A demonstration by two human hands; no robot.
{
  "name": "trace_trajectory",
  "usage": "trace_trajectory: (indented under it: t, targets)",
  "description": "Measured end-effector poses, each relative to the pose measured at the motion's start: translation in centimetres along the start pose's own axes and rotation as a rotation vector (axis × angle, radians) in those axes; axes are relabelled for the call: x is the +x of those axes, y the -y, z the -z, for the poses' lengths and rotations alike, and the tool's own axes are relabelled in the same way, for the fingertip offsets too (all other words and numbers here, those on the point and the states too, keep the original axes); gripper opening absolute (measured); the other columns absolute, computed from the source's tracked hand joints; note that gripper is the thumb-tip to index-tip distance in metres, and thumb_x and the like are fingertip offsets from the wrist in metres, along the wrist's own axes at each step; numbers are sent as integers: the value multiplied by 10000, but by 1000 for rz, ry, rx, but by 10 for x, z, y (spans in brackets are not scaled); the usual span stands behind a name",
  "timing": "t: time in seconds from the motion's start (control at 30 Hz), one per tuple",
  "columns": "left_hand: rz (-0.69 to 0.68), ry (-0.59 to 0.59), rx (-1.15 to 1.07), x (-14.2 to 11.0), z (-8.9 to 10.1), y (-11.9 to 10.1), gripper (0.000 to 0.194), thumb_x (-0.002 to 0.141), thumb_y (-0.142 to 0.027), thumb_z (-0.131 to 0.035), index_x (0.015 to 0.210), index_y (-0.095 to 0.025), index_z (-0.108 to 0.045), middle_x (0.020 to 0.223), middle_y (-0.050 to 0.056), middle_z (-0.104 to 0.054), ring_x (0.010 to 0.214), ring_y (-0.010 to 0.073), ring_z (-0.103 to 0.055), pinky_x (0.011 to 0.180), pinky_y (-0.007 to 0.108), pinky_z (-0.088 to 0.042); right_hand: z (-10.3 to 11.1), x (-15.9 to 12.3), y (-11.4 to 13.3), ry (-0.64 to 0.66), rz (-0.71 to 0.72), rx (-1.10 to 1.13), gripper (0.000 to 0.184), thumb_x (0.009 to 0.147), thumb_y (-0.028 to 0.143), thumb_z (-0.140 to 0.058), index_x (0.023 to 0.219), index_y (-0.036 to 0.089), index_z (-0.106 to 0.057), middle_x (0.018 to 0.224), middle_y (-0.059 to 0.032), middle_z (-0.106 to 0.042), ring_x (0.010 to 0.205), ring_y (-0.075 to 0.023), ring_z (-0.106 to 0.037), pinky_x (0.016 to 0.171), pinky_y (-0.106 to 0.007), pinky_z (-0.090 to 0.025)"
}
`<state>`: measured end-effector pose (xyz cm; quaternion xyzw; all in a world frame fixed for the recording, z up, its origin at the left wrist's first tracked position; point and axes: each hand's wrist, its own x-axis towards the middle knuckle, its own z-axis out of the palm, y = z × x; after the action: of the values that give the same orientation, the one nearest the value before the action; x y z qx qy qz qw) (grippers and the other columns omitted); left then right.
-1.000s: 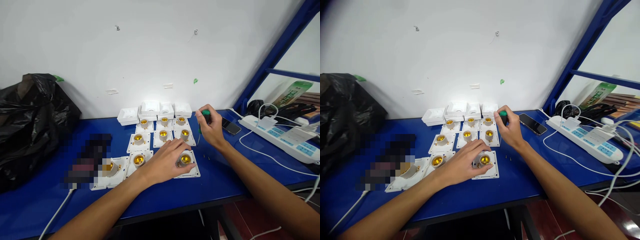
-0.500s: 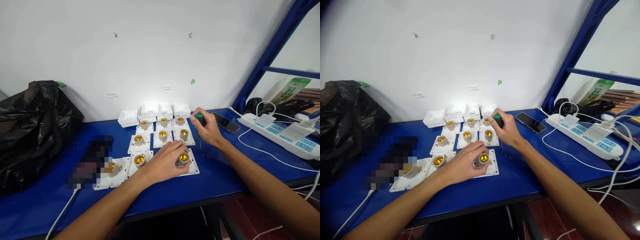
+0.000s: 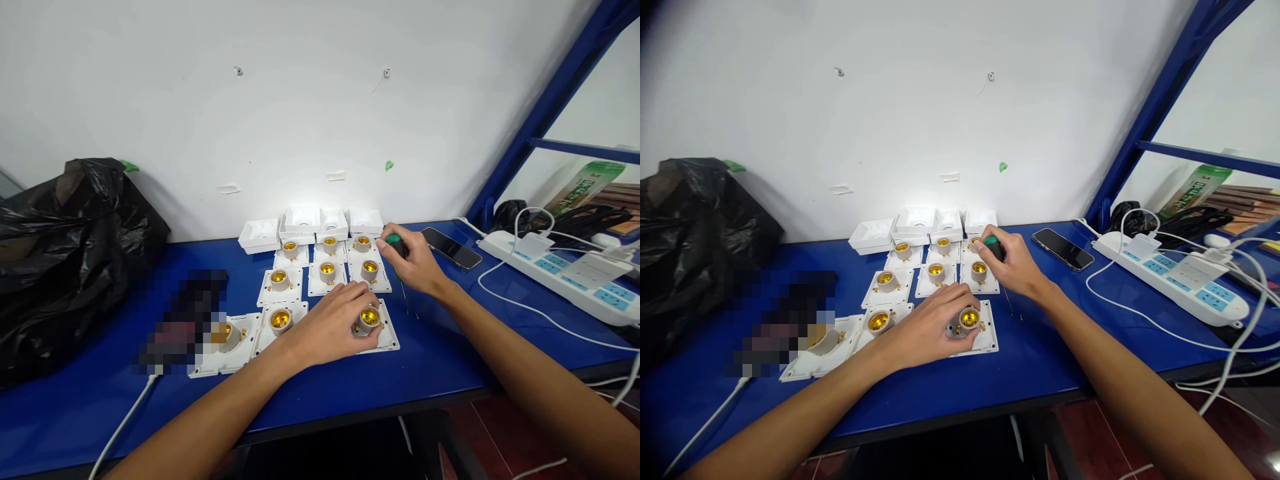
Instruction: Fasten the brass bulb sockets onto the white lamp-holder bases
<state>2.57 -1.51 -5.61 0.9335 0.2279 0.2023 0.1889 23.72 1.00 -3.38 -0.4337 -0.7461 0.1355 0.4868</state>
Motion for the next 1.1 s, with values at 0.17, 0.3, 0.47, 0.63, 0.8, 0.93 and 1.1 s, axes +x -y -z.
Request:
trace_trajectory:
  t: [0.17, 0.3, 0.47, 0.63, 0.8, 0.93, 1.1]
  targets:
    - [16, -16, -24, -1, 1, 0, 201, 932, -372, -622, 1062, -222, -593, 1070, 33, -628, 1006, 209, -606, 944, 389, -481, 3, 0, -1, -81, -28, 11, 270, 967, 370, -587, 755, 226, -501, 557, 80, -378, 489, -86, -319, 491, -271, -269]
    - [53, -47, -69, -2, 4, -1, 204, 1014, -385, -512, 1127, -229, -577, 1121, 49, -635, 1039, 216, -594, 941, 393, -491, 3, 2, -4, -248, -70, 138, 297, 971, 412, -583, 749, 237, -491, 526, 76, -426, 428, -88, -362, 432, -267, -286]
    - [98, -103, -181, -2, 4, 1, 201, 1009, -334, -523, 1184, -241, -556, 1176, 54, -609, 1070, 211, -584, 953, 395, -496, 0, 8, -7, -487, -35, 350, 319, 957, 439, -599, 732, 250, -476, 529, 73, -453, 382, -86, -385, 381, -261, -323]
    - [139, -160, -285, 0, -2, 7, 262, 945, -311, -642, 1195, -257, -590, 1119, 28, -574, 967, 178, -563, 897, 365, -506, -2, 10, -6, -586, -2, 449, 303, 951, 437, -586, 735, 250, -486, 543, 69, -463, 361, -87, -392, 358, -264, -318]
    - [170, -211, -348, 2, -4, 8, 229, 918, -305, -690, 1139, -258, -654, 1000, 4, -552, 881, 159, -550, 841, 345, -502, -2, 10, -1, -612, -2, 478, 288, 951, 419, -567, 737, 246, -483, 560, 65, -463, 372, -88, -400, 359, -271, -326]
    - [206, -232, -399, 3, -3, 6, 205, 898, -311, -714, 1093, -248, -698, 965, -2, -566, 865, 155, -561, 794, 331, -496, -4, 9, 0, -603, -8, 492, 304, 959, 435, -568, 740, 245, -478, 564, 62, -462, 377, -87, -403, 366, -272, -327]
    - [241, -252, -472, 5, -5, 6, 173, 879, -311, -728, 1032, -230, -729, 935, -2, -580, 818, 143, -550, 738, 312, -483, -7, 7, 1, -585, -14, 498, 278, 971, 407, -564, 759, 242, -494, 583, 57, -461, 404, -91, -420, 384, -263, -348]
